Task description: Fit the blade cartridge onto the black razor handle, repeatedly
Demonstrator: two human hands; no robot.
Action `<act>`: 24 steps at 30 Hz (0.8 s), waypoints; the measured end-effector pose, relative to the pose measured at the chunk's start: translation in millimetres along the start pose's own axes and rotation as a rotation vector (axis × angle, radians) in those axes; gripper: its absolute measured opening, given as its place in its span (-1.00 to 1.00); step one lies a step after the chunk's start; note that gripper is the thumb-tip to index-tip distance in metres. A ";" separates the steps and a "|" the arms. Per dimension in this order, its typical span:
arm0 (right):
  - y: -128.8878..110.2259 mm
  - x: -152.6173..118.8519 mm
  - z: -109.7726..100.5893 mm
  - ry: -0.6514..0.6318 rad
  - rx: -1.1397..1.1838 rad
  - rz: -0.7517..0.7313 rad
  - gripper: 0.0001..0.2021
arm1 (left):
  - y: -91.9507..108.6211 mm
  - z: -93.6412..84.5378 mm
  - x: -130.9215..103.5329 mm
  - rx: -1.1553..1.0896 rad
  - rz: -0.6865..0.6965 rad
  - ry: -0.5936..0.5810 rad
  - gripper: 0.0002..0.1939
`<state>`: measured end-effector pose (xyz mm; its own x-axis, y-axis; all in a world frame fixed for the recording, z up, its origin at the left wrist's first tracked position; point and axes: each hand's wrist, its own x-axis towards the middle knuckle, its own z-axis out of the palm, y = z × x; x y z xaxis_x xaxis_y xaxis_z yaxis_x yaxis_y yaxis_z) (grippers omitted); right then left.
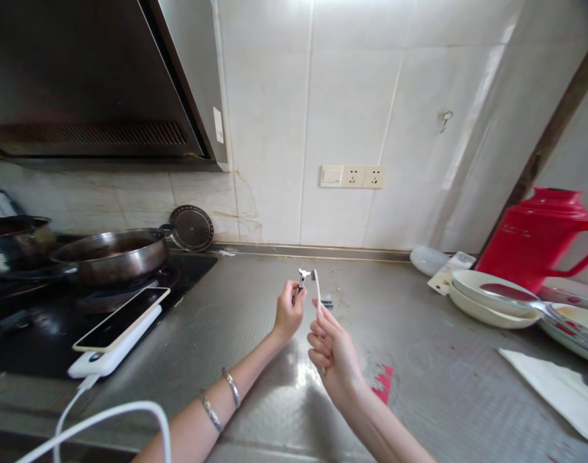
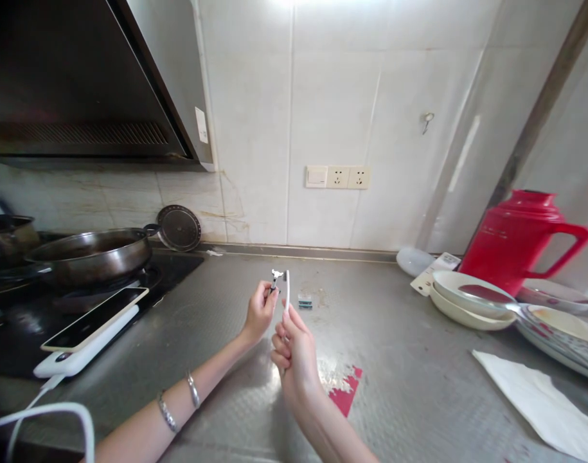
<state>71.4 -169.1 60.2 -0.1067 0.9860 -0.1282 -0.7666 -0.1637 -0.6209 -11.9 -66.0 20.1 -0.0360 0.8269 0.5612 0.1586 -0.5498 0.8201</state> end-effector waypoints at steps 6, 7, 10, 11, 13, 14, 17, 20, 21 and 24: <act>6.0 -5.2 -1.8 0.000 -0.047 0.057 -0.68 | -3.1 -0.6 2.2 -0.031 -0.021 0.018 -0.85; 5.7 -6.0 -1.3 -0.005 -0.045 0.066 -0.68 | -3.4 -1.0 2.9 -0.031 -0.021 0.028 -0.86; -0.8 -1.4 0.6 -0.027 -0.003 0.015 -0.70 | -3.0 -1.2 3.3 -0.026 -0.015 0.035 -0.83; -3.0 1.4 1.1 -0.033 0.008 -0.006 -0.69 | -2.5 -1.0 2.9 -0.024 -0.014 0.031 -0.82; -3.8 5.0 1.3 -0.039 0.008 -0.020 -0.69 | -1.5 -0.4 2.0 -0.024 -0.015 0.018 -0.82; -2.0 5.0 1.1 -0.037 -0.003 -0.015 -0.68 | -1.0 -0.2 1.6 -0.028 -0.017 0.017 -0.83; 7.0 -0.4 0.1 -0.032 -0.058 0.044 -0.66 | 0.0 -0.7 1.6 -0.056 -0.032 0.036 -0.85; 8.1 -2.6 0.6 -0.049 -0.077 0.053 -0.67 | -0.2 -1.2 2.2 -0.062 -0.042 0.043 -0.86; 6.0 -1.1 1.1 -0.054 -0.071 0.023 -0.67 | -0.3 -1.0 2.3 -0.059 -0.039 0.038 -0.85; 0.9 4.8 2.8 -0.051 -0.056 -0.058 -0.65 | 0.0 -0.2 2.4 -0.050 -0.023 0.037 -0.82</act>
<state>68.4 -164.4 61.1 -0.0963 0.9940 -0.0515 -0.7363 -0.1060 -0.6683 -12.2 -64.0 21.5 -0.0753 0.8347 0.5455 0.1084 -0.5370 0.8366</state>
